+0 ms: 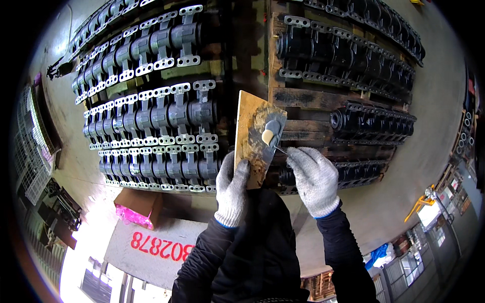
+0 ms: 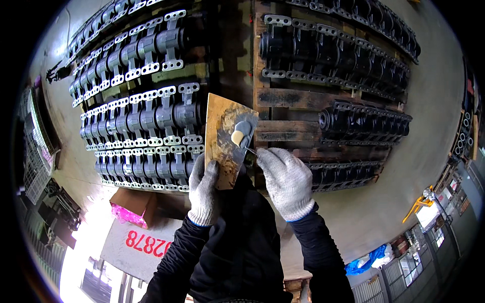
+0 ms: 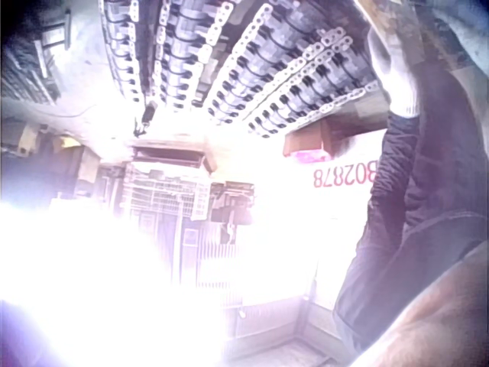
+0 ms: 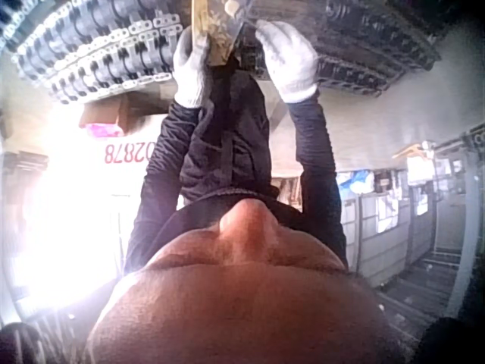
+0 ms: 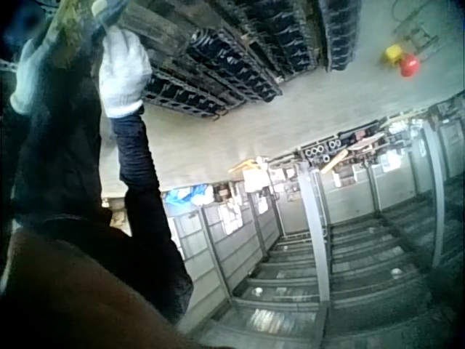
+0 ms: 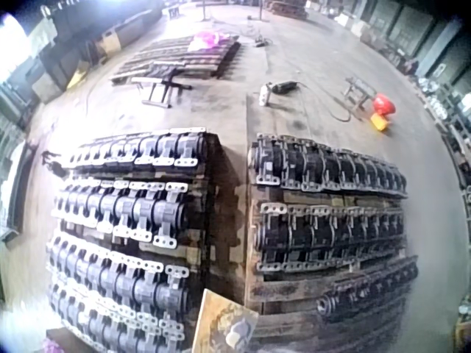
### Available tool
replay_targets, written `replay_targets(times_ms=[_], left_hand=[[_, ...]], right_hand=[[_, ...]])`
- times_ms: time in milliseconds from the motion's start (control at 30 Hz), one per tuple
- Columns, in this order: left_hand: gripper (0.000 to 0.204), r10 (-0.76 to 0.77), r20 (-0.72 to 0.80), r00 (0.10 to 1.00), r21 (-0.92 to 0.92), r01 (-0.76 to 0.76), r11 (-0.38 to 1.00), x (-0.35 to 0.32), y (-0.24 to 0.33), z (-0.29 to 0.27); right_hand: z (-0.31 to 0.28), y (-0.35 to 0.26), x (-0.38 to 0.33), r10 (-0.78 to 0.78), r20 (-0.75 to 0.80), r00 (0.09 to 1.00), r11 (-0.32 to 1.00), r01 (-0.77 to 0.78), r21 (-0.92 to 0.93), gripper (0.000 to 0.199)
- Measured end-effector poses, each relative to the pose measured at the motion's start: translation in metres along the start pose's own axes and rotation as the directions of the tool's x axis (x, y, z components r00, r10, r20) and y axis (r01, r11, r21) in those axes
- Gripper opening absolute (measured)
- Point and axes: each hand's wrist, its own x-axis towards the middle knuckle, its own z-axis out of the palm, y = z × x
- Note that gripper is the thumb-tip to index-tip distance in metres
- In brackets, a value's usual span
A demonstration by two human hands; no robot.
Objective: The person applies a grey compound to the surface of black cylindrical metal parts arranged on a wooden pallet. Using a small metal spatula, the person scoops the compound from a flat board and spreads it onto the parts one by one. The person moves along the rows of parts, repeating the application process.
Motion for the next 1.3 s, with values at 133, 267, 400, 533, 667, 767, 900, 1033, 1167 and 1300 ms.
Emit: replay_targets(times_ms=[133, 267, 400, 533, 667, 767, 900, 1033, 1167, 1300], left_hand=[[0.048, 0.011, -0.015, 1.000, 0.012, -0.011, 1.000, 0.001, -0.001, -0.002], [0.049, 0.043, -0.017, 0.999, 0.025, -0.043, 0.999, 0.004, -0.006, -0.007], [0.047, 0.039, -0.027, 0.999, 0.002, -0.039, 0.999, 0.004, -0.005, -0.007], [0.046, 0.028, -0.031, 0.999, 0.031, -0.027, 0.999, 0.002, -0.001, -0.008], [0.044, 0.054, -0.008, 0.999, 0.036, -0.054, 0.998, 0.002, -0.002, -0.006], [0.043, 0.038, -0.029, 0.999, 0.044, -0.036, 0.998, 0.001, -0.002, -0.003], [0.042, 0.027, -0.020, 0.999, -0.011, -0.027, 1.000, 0.001, -0.002, -0.001], [0.042, 0.048, -0.030, 0.998, 0.053, -0.047, 0.997, 0.004, -0.005, 0.002], [0.041, 0.009, -0.047, 0.999, 0.025, -0.008, 1.000, 0.009, -0.013, 0.002], [0.043, 0.013, -0.011, 1.000, 0.030, -0.013, 0.999, 0.020, -0.028, 0.004]], right_hand=[[0.000, -0.006, -0.001, -0.025, 0.021, 0.999, 1.000, 0.025, 0.005, 0.023], [0.003, -0.006, -0.001, -0.032, 0.034, 0.999, 0.999, 0.030, 0.046, 0.021], [0.007, -0.009, -0.002, 0.216, 0.059, 0.974, 0.933, -0.224, 0.282, 0.019], [0.006, -0.008, 0.000, 0.250, 0.037, 0.967, 0.937, -0.252, 0.244, 0.019], [0.006, -0.013, 0.002, 0.297, 0.037, 0.954, 0.909, -0.295, 0.295, 0.019], [0.008, -0.011, 0.001, 0.101, 0.014, 0.995, 0.987, -0.102, 0.120, 0.019], [0.005, -0.011, 0.001, 0.084, 0.041, 0.996, 0.987, -0.089, 0.137, 0.019], [0.011, -0.007, 0.000, 0.160, 0.041, 0.986, 0.968, -0.164, 0.188, 0.018], [0.016, 0.004, -0.008, 0.305, 0.159, 0.939, 0.818, -0.344, 0.461, 0.015], [0.013, 0.005, -0.003, 0.678, 0.321, 0.661, 0.304, -0.650, 0.696, 0.018]])
